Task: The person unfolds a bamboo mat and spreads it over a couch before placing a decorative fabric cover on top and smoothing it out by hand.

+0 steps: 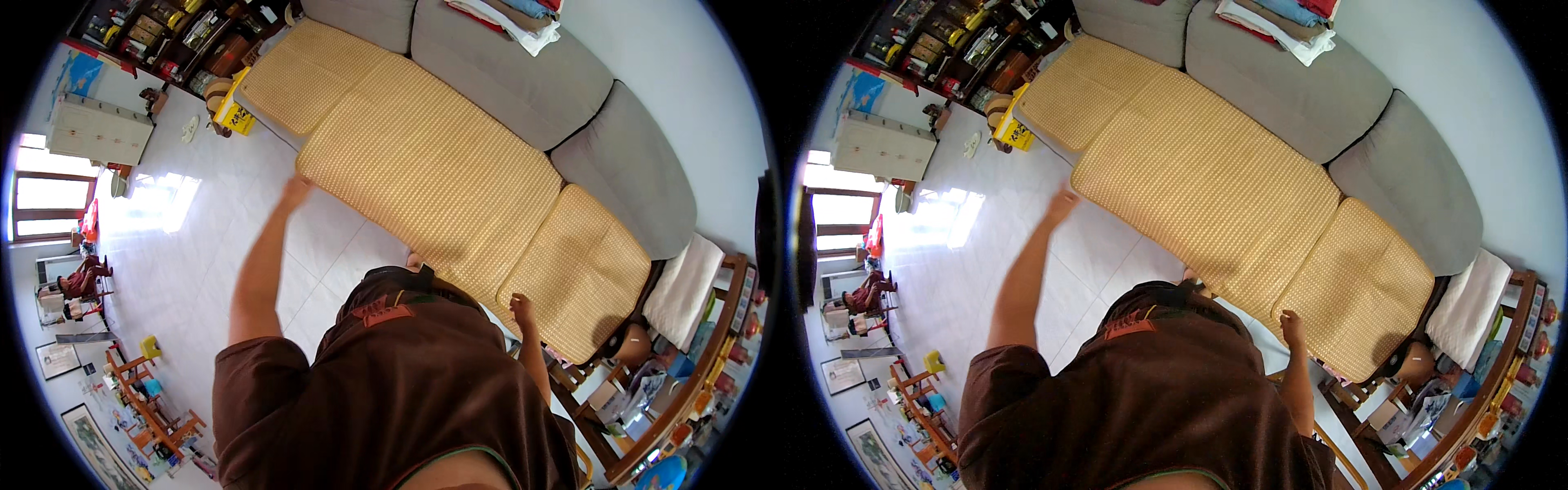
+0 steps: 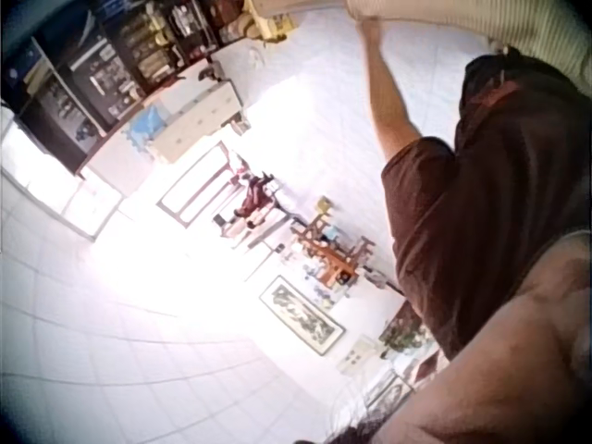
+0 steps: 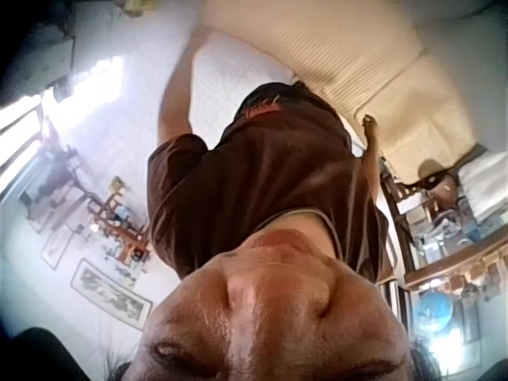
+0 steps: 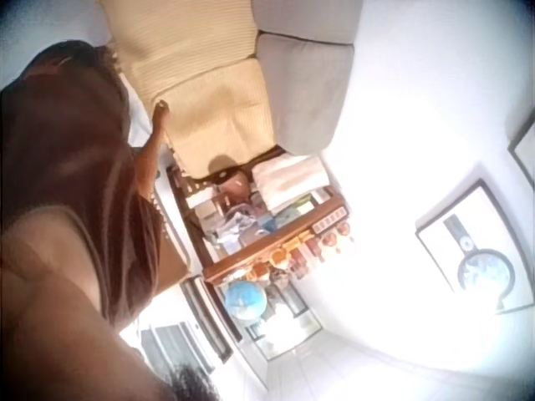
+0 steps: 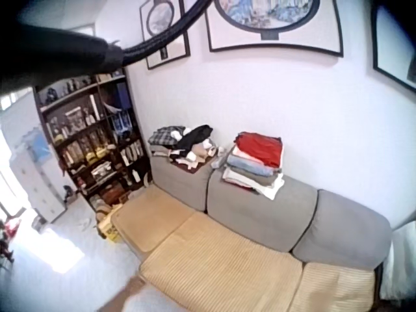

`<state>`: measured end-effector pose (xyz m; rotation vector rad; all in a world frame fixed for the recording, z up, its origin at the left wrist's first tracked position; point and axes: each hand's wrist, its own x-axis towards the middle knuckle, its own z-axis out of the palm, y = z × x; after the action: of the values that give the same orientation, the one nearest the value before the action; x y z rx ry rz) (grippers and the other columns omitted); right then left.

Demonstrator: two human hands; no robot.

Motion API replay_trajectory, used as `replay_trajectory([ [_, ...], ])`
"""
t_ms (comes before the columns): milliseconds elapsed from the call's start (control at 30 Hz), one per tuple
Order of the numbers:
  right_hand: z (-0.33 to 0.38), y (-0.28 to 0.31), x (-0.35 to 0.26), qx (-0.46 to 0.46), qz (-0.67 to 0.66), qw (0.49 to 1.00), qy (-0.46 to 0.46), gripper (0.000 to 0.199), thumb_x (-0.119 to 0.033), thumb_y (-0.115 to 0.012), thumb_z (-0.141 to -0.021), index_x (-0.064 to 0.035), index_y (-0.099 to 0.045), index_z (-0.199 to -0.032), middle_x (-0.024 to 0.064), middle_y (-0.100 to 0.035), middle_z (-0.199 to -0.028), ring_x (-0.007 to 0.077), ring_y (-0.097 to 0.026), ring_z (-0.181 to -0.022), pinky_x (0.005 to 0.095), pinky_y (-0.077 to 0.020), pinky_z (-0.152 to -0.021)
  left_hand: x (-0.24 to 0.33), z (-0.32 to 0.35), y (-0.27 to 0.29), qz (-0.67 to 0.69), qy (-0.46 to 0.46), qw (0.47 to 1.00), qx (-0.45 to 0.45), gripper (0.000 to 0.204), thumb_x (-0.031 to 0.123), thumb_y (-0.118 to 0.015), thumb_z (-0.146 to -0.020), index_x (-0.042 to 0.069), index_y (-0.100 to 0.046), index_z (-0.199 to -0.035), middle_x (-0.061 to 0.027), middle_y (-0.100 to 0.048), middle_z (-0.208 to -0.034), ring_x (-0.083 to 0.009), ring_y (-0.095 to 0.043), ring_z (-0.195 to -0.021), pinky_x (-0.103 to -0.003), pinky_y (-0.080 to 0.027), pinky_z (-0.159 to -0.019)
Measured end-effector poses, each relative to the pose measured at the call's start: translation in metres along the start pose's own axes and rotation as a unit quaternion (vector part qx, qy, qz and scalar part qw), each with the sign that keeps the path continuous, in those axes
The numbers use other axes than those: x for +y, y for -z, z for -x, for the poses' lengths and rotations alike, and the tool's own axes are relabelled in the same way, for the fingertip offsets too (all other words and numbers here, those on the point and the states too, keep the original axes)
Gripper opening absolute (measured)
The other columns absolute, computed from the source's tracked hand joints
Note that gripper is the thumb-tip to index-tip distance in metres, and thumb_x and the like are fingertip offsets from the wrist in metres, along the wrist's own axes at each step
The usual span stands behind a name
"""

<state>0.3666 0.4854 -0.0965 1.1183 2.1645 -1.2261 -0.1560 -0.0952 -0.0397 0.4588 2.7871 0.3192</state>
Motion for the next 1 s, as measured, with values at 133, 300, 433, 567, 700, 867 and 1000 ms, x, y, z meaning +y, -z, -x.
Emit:
replay_trajectory([
  [133,0.016,0.017,0.015,0.037,-0.044,0.998,0.025,0.033,-0.017,-0.056,-0.083,-0.0016,-0.058,-0.112,0.0117,-0.065,-0.083,0.0188,-0.061,-0.068,0.0307,-0.0501,-0.063,-0.066,-0.068,0.182,0.314,0.061,0.920,0.227,0.028,0.017,-0.052,-0.087,-0.001,-0.053,-0.108,-0.0138,-0.062,-0.090,-0.0201,-0.060,-0.073,-0.033,-0.048,-0.069],
  [300,0.001,0.027,0.049,0.062,-0.027,0.998,0.013,0.035,-0.018,-0.057,-0.083,0.0009,-0.058,-0.112,0.0112,-0.064,-0.079,0.0162,-0.060,-0.068,0.0306,-0.0498,-0.062,-0.082,-0.047,0.291,0.247,0.253,0.884,0.307,0.057,0.010,-0.063,-0.076,0.002,-0.044,-0.129,-0.0135,-0.064,-0.076,-0.0196,-0.061,-0.063,-0.030,-0.049,-0.055],
  [433,-0.013,0.012,0.025,0.029,-0.043,0.999,0.015,0.034,-0.019,-0.056,-0.084,0.0002,-0.059,-0.112,0.0127,-0.065,-0.079,0.0184,-0.062,-0.067,0.0307,-0.0499,-0.062,-0.092,-0.004,0.188,0.348,0.048,0.908,0.227,0.048,0.009,-0.060,-0.079,-0.001,-0.046,-0.124,-0.0117,-0.063,-0.078,-0.0178,-0.058,-0.056,-0.031,-0.050,-0.054],
  [567,0.004,0.010,0.036,0.039,-0.006,0.999,0.008,0.033,-0.017,-0.056,-0.085,0.0004,-0.059,-0.113,0.0124,-0.065,-0.079,0.0178,-0.062,-0.067,0.0318,-0.0509,-0.062,0.026,0.023,0.006,0.353,0.143,0.924,0.006,0.059,0.007,-0.064,-0.079,0.006,-0.041,-0.133,-0.0073,-0.060,-0.062,-0.0166,-0.060,-0.050,-0.033,-0.048,-0.048],
  [700,0.004,0.002,0.043,0.025,-0.046,0.999,-0.008,0.033,-0.017,-0.056,-0.085,0.0006,-0.059,-0.113,0.0119,-0.065,-0.080,0.0183,-0.062,-0.068,0.0318,-0.0510,-0.062,0.094,0.062,-0.024,0.345,0.164,0.923,-0.038,0.059,0.005,-0.059,-0.080,0.012,-0.041,-0.135,-0.0113,-0.061,-0.072,-0.0172,-0.061,-0.053,-0.032,-0.050,-0.052],
  [867,0.006,0.005,0.033,0.030,-0.027,0.999,-0.019,0.033,-0.017,-0.055,-0.086,0.0000,-0.059,-0.114,0.0118,-0.065,-0.082,0.0183,-0.062,-0.069,0.0323,-0.0509,-0.063,0.118,0.073,-0.009,0.343,0.173,0.923,-0.036,0.057,0.003,-0.056,-0.079,0.012,-0.043,-0.134,-0.0127,-0.063,-0.081,-0.0173,-0.063,-0.060,-0.032,-0.051,-0.058],
  [1000,-0.002,0.002,0.041,0.026,-0.018,0.999,0.007,0.034,-0.018,-0.055,-0.086,0.0000,-0.057,-0.116,0.0122,-0.065,-0.087,0.0183,-0.062,-0.071,0.0334,-0.0510,-0.064,0.094,0.057,0.022,0.319,0.165,0.933,0.032,0.057,0.002,-0.054,-0.078,0.012,-0.044,-0.134,-0.0127,-0.065,-0.087,-0.0180,-0.063,-0.067,-0.033,-0.051,-0.060],
])
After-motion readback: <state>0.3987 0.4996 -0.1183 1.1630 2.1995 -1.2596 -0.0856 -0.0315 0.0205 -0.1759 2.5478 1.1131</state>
